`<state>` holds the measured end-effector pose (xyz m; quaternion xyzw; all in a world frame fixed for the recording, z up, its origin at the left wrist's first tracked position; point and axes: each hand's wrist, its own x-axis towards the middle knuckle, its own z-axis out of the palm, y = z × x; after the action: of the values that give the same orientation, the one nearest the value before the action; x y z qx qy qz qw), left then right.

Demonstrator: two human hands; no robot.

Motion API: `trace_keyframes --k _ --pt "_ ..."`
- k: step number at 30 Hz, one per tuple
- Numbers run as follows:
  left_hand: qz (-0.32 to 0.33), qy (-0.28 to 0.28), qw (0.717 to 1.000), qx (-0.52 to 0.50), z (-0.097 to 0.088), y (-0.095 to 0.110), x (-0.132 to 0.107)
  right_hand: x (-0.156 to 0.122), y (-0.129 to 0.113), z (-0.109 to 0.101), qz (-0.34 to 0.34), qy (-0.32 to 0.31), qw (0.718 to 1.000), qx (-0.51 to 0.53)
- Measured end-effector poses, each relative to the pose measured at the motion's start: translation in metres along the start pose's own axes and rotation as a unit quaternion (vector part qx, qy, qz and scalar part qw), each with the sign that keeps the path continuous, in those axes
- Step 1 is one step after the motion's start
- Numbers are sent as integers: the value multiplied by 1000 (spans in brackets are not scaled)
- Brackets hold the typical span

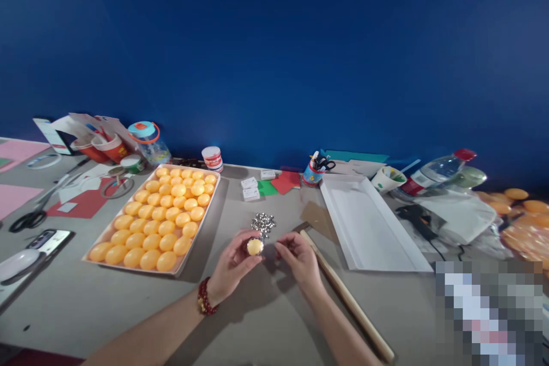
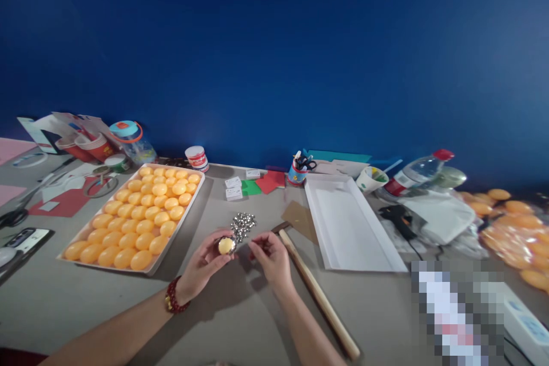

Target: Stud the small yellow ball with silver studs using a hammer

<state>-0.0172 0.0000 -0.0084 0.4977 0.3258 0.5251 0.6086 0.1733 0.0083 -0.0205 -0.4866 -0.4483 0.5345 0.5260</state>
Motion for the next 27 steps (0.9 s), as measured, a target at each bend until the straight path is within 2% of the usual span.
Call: trace_keyframes --k 3,9,12,15,20,27 --pt "-34 3 999 -16 0 0 0 -2 -5 1 45 -13 997 63" --pt "-54 -3 999 3 -2 -2 -1 -7 -12 5 133 -55 976 160" --pt "-59 8 997 49 -2 1 -1 -9 -17 4 138 -72 973 168" --pt "-37 14 994 99 -3 2 -1 -11 -19 5 135 -87 972 170" --pt "-22 13 993 114 -5 -3 -1 -13 -18 6 134 -106 969 181" --pt "55 -40 976 206 -8 -3 1 -14 -12 4 117 -136 970 165"
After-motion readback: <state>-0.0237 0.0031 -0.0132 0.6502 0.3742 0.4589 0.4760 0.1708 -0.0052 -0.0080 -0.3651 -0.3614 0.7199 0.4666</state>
